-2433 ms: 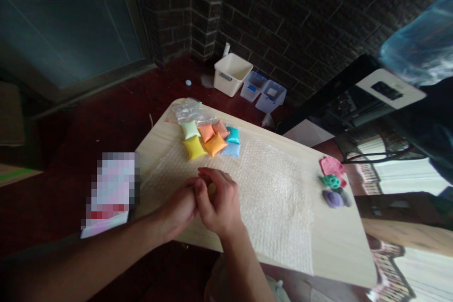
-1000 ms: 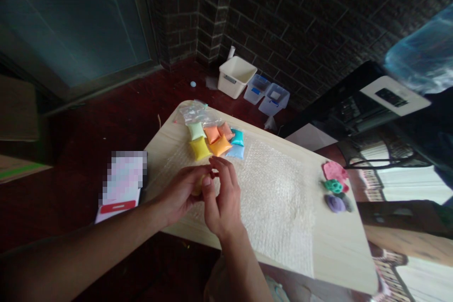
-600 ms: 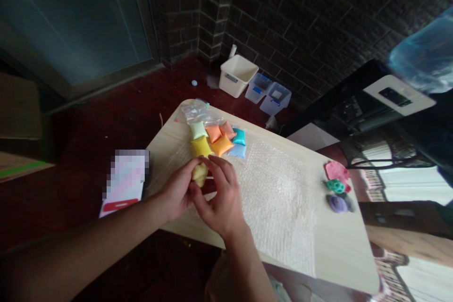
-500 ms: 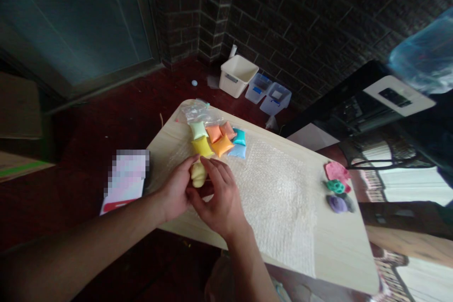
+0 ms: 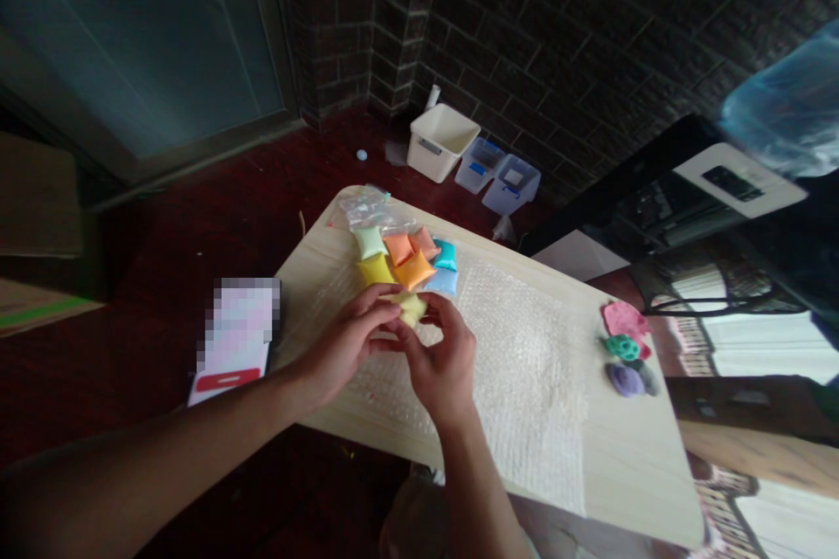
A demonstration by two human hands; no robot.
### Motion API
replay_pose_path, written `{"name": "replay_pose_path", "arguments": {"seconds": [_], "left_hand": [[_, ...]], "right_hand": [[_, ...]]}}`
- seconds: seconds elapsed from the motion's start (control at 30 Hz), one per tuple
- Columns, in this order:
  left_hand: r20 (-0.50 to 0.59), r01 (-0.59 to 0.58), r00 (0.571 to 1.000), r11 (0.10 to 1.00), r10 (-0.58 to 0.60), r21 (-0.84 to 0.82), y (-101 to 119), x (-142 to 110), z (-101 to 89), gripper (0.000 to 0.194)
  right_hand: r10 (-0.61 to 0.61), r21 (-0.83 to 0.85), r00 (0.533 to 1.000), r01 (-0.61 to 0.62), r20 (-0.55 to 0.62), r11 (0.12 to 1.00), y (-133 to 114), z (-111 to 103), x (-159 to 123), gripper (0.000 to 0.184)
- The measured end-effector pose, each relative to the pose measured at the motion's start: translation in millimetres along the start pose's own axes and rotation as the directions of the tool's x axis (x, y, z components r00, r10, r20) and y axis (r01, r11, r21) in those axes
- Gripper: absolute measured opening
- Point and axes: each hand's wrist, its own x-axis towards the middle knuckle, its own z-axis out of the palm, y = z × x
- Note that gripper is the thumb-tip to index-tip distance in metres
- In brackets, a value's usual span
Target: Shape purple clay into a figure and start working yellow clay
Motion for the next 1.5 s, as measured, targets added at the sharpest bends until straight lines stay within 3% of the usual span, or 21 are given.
{"name": "replay_pose_path", "arguments": {"seconds": [0.17,0.3,0.43,0.57,0.87,1.1,1.27,1.5], "left_hand": [[0.105,-0.039,0.994,0.998,0.033,0.050,7.3,-3.2,5.2,0.038],[0.128,-0.112,0.986,0.993,0.106,0.042,2.0,-0.9,5.3,0.037],[0.100,-0.086,0.991,0.996,0.089,-0.032,-1.5,1.6,3.4,0.034],[0.089,-0.112,0.990,0.994,0.111,0.002,0.1,2.0,4.2,0.026],[0.170,-0.172,0.974,0.978,0.150,0.120,-1.3,4.4,0.9,0.019],[0.123,-0.109,0.988,0.980,0.089,0.167,0.8,2.4,0.3,0.020],[0.033,-0.064,0.998,0.986,0.060,0.151,-1.3,4.3,-0.1,0.034],[0.175,-0.116,0.981,0.980,0.088,0.161,-3.4,12.5,-6.1,0.035]], "right_hand": [[0.119,0.293,0.992,-0.123,0.029,0.948,-2.2,-2.1,6.0,0.028],[0.117,0.279,0.990,-0.133,0.074,0.951,-1.1,-3.0,5.8,0.033],[0.174,0.279,0.983,-0.184,0.060,0.942,7.1,-3.1,3.2,0.043],[0.215,0.292,0.976,-0.210,0.014,0.933,10.2,-3.1,4.2,0.040],[0.163,0.292,0.979,-0.192,0.122,0.937,1.5,-1.2,5.8,0.029],[0.157,0.351,0.980,-0.190,0.119,0.917,1.6,-1.8,6.0,0.026],[0.155,0.359,0.980,-0.190,0.124,0.914,0.0,-1.8,6.2,0.026],[0.184,0.433,0.976,-0.216,0.117,0.875,6.9,-2.5,5.6,0.024]]}}
